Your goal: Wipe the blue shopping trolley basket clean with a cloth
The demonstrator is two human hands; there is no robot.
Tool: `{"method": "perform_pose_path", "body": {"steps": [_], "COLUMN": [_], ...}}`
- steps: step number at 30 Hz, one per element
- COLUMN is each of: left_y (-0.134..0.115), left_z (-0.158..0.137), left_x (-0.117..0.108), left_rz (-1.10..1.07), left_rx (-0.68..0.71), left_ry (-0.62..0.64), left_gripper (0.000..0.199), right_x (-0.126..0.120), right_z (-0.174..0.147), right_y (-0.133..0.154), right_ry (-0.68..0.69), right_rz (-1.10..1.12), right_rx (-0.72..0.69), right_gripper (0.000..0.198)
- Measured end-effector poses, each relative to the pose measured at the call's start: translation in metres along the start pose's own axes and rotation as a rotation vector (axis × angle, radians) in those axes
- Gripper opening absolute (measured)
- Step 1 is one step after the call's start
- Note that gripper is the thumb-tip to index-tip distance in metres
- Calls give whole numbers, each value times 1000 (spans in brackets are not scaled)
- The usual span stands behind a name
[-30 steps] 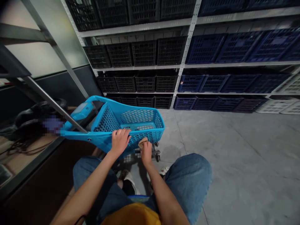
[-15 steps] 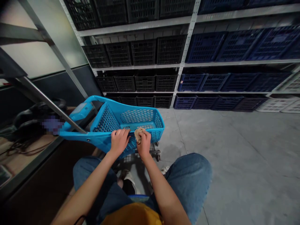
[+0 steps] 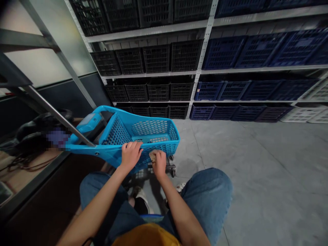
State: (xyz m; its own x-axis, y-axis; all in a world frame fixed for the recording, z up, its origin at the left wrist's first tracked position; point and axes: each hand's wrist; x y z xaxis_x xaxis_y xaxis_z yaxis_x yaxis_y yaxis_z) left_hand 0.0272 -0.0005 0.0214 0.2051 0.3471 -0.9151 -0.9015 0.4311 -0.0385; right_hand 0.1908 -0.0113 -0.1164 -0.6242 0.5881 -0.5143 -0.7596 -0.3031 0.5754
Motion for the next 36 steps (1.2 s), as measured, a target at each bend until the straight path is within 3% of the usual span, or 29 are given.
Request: {"method": "perform_pose_path", "body": {"steps": [3, 5, 11, 14, 16, 21, 24, 32, 36], "left_y": [0, -1, -1, 0, 0, -1, -1, 1, 1], "left_z": [0, 0, 0, 0, 0, 0, 0, -1, 0], "left_x": [0, -1, -1, 0, 0, -1, 0, 1, 1], "left_rz": [-3, -3, 24, 25, 22, 13, 8, 24, 24], "left_rx": [4, 4, -2, 6, 8, -4, 1, 16, 16], "left_ry": [-4, -1, -4, -12, -11, -11, -8, -22, -21], "left_gripper": [32, 32, 31, 32, 32, 31, 32, 31, 30], "right_x": [-12, -10, 22, 27, 20, -9, -12, 25, 15], "right_z": [34, 37, -36, -55, -43, 27, 41, -48, -30], "right_y": [20, 18, -33, -43, -35, 8, 13, -47, -36], "right_ry": [-151, -153, 140, 198, 167, -69, -137, 151, 105], "right_rz": [49, 33, -117, -132, -128, 6, 55, -89, -62], "right_rx": [-42, -59, -28, 8, 25, 0, -16, 99, 117], "right_gripper": [36, 36, 48, 44, 40, 38, 37, 40, 28]}}
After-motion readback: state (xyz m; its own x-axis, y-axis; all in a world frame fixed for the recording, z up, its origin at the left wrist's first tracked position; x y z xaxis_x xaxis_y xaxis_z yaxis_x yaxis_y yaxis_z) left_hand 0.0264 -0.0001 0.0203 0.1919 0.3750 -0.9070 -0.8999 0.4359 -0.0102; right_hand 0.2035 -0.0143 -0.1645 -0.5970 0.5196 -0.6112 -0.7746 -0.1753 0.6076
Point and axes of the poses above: each hand's wrist, its own z-axis towards the middle knuckle, its own x-axis out of the palm, y = z × x, and after that the axes turned 5 degrees about -z, right-handed
